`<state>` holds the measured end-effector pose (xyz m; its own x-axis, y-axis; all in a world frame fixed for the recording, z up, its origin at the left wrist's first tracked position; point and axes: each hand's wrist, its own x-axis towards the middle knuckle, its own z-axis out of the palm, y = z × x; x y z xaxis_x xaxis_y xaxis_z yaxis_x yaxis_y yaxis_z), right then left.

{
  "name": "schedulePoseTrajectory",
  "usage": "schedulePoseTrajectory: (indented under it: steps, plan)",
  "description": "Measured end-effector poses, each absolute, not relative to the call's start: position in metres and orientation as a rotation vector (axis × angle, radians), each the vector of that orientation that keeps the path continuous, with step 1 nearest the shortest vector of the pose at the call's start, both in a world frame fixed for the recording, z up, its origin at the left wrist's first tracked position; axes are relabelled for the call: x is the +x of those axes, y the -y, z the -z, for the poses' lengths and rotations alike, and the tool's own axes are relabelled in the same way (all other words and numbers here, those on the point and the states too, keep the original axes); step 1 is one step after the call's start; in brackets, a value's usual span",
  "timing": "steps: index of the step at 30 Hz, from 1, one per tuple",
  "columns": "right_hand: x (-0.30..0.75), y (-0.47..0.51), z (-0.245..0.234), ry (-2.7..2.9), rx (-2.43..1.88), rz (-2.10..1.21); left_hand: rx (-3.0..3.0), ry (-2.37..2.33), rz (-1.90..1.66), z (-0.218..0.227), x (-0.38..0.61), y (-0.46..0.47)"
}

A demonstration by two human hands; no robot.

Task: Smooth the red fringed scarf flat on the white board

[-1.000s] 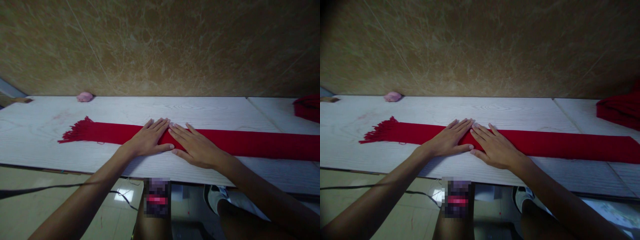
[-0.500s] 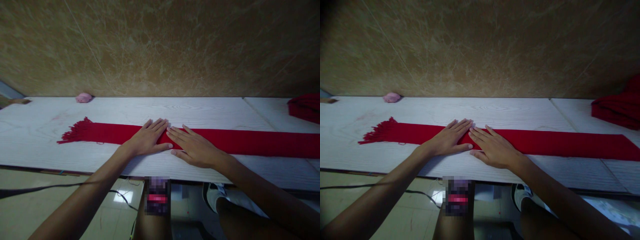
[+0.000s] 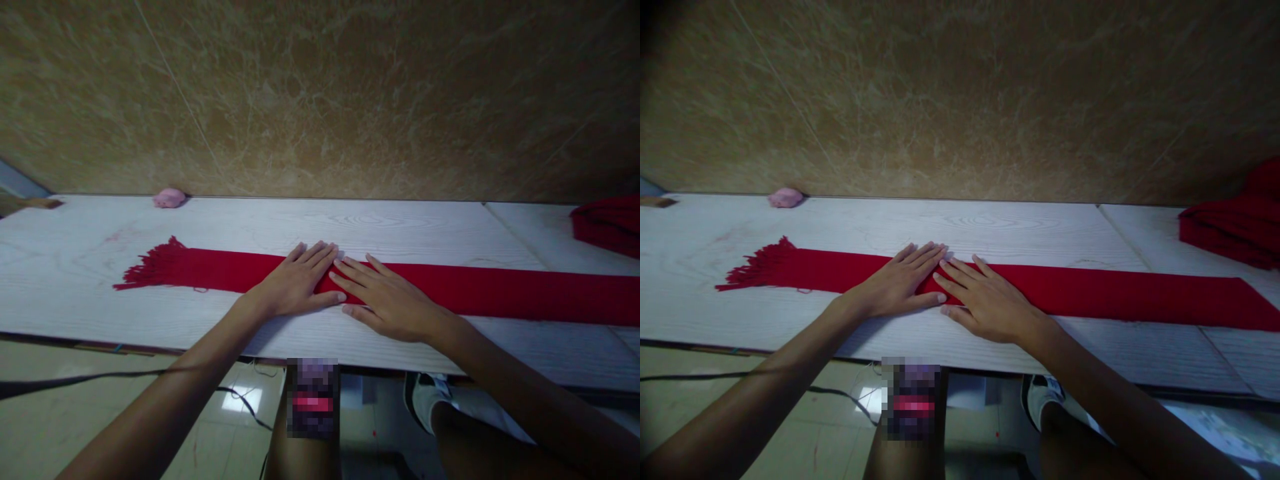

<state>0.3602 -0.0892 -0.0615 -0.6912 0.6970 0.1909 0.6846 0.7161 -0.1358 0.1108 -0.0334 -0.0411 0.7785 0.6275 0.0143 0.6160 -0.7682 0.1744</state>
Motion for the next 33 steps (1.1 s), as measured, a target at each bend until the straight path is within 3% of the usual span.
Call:
schedulePoseTrajectory:
  steps: [13,22,33]
  plan:
    - [0.359,0.090,0.057,2.740,-1.119,-0.079,2.798,-1.025,-0.099,0.039,0.112,0.035]
    - [0.357,0.090,0.059,2.738,-1.126,-0.034,2.905,-1.005,-0.575,0.027,0.113,0.036]
    - [0.358,0.090,0.058,2.714,-1.103,-0.058,2.795,-0.911,-0.590,0.028,0.115,0.036]
